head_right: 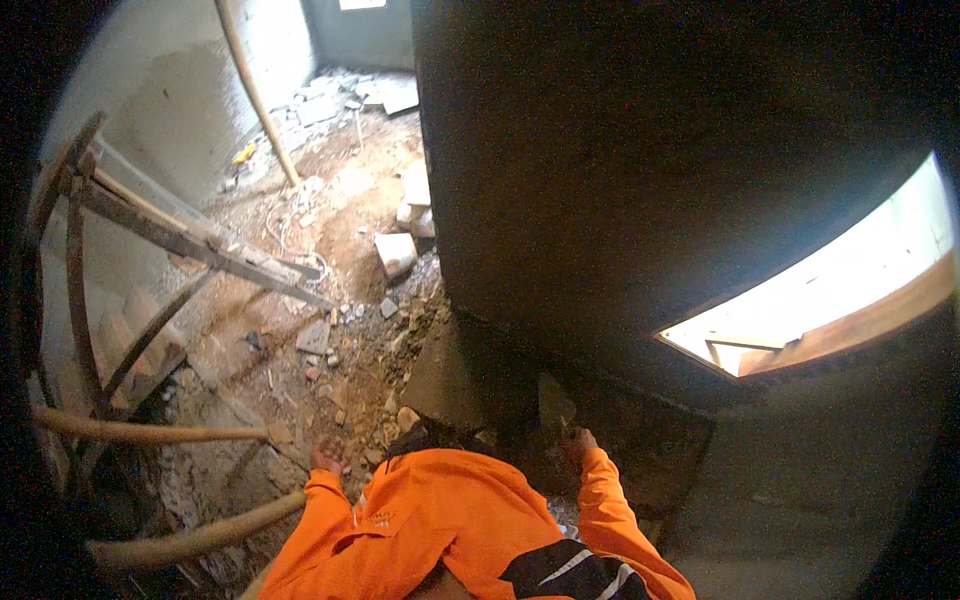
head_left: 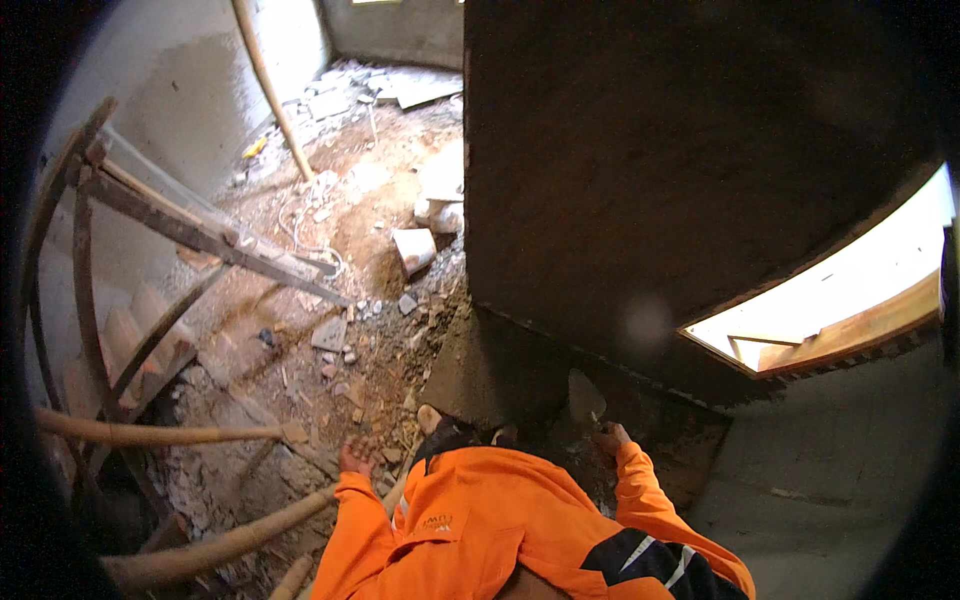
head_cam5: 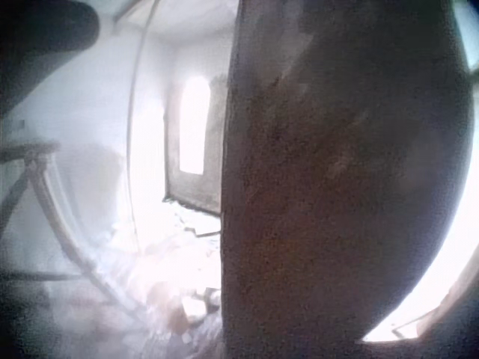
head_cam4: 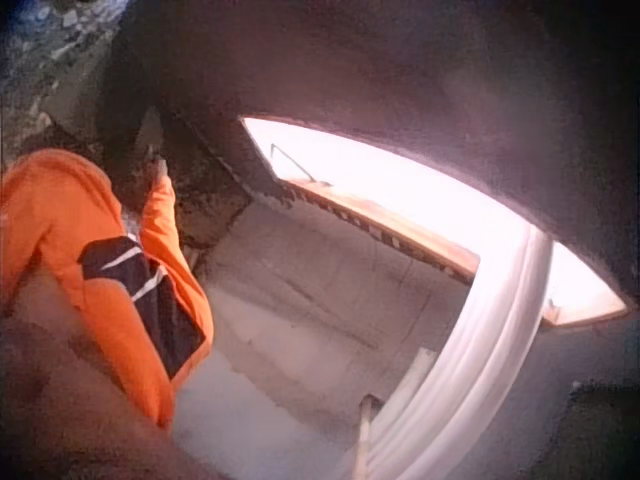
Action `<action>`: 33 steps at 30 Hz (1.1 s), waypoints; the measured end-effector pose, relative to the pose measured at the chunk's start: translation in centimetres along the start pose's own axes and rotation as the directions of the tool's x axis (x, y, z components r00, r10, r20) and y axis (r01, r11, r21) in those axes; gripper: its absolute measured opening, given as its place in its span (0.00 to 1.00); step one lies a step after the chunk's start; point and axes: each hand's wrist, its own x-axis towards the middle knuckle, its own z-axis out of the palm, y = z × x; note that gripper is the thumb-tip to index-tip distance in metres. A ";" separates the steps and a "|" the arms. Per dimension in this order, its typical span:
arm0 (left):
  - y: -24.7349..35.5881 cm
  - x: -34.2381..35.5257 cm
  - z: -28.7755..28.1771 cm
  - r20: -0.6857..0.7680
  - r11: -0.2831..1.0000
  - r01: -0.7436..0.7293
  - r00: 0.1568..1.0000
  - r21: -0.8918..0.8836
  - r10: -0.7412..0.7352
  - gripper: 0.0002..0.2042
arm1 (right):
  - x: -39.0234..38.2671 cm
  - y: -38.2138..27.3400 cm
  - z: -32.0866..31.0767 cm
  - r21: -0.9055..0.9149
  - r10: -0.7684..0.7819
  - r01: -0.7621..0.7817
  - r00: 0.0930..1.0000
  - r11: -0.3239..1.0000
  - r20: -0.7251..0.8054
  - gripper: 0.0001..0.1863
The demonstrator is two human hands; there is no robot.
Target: The person applies wet plaster to a wall and floor area using a trowel and a smoothing board, then uses a long level to flatten the surface.
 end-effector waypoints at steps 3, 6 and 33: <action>-1.5 0.7 -3.1 -0.329 0.806 -0.034 0.902 0.590 0.279 0.23 | 3.0 2.1 1.4 -0.154 0.052 -0.053 0.999 0.987 -0.007 0.22; -3.1 2.7 -10.2 -0.424 0.928 -0.094 0.870 0.360 0.252 0.24 | 2.5 5.1 3.8 -0.291 0.081 -0.067 0.996 0.954 0.035 0.23; 22.0 24.7 -7.2 0.039 0.758 -0.020 0.999 0.652 -0.008 0.11 | -5.6 -22.0 9.3 0.106 0.309 -0.291 0.868 0.951 -0.389 0.35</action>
